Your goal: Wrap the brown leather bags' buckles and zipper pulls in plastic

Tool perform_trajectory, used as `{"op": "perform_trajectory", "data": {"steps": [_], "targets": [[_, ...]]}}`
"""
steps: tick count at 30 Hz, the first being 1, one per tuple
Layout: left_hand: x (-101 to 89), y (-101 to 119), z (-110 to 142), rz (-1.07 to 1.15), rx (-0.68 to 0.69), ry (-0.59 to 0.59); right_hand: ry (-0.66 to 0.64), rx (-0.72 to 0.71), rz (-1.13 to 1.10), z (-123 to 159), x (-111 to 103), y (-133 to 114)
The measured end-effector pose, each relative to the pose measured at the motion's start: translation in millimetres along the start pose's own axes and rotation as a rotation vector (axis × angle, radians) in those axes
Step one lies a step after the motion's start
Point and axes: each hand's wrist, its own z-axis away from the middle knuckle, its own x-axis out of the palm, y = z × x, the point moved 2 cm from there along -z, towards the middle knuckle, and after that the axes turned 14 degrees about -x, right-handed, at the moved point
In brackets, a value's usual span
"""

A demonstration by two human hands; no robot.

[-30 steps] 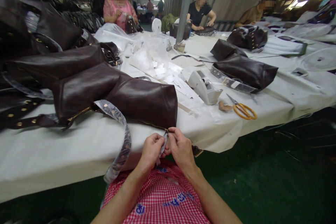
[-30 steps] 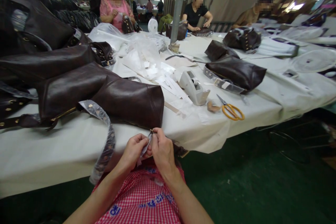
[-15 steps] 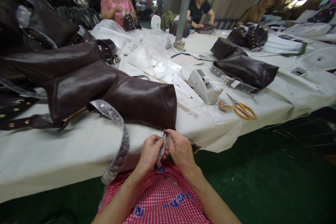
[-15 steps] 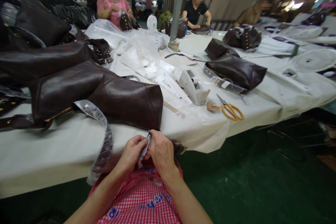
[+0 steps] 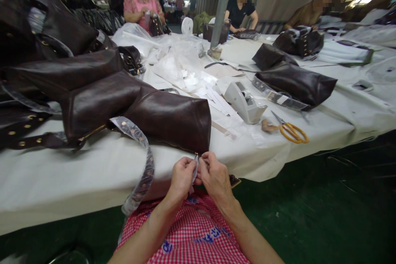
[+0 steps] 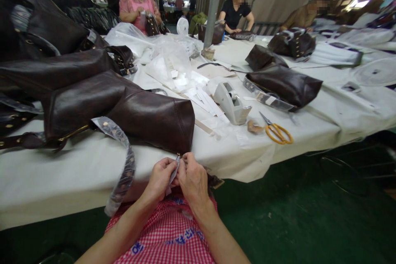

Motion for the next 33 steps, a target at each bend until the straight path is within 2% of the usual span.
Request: {"op": "perform_trajectory", "data": {"steps": [6,10,13,15,18,20,24,28,33], "targets": [[1.5,-3,-1,-0.058,0.02,0.017,0.022,0.058,-0.086,-7,2,-1],[1.9,-2,0,-0.118,0.019,0.016,0.05,0.086,0.006,-14,4,-4],[-3.9,0,5,-0.211,0.037,0.021,0.055,0.097,-0.037,-19,5,-4],[-12.1,8,11,-0.363,0.183,0.107,0.072,0.114,-0.102,-21,5,-2],[-23.4,24,19,-0.539,0.504,0.287,0.09,0.148,-0.164,-22,5,2],[-25.7,31,18,-0.543,0.566,0.271,0.091,0.151,-0.191,-22,5,3],[-19.3,33,7,-0.515,0.424,0.133,0.098,0.136,-0.229,-23,4,4],[-13.2,38,6,-0.592,0.363,0.172,0.076,0.139,-0.23,-24,3,4],[-6.9,46,8,-0.695,0.36,0.245,-0.041,0.055,-0.188,-28,1,-1]]}}
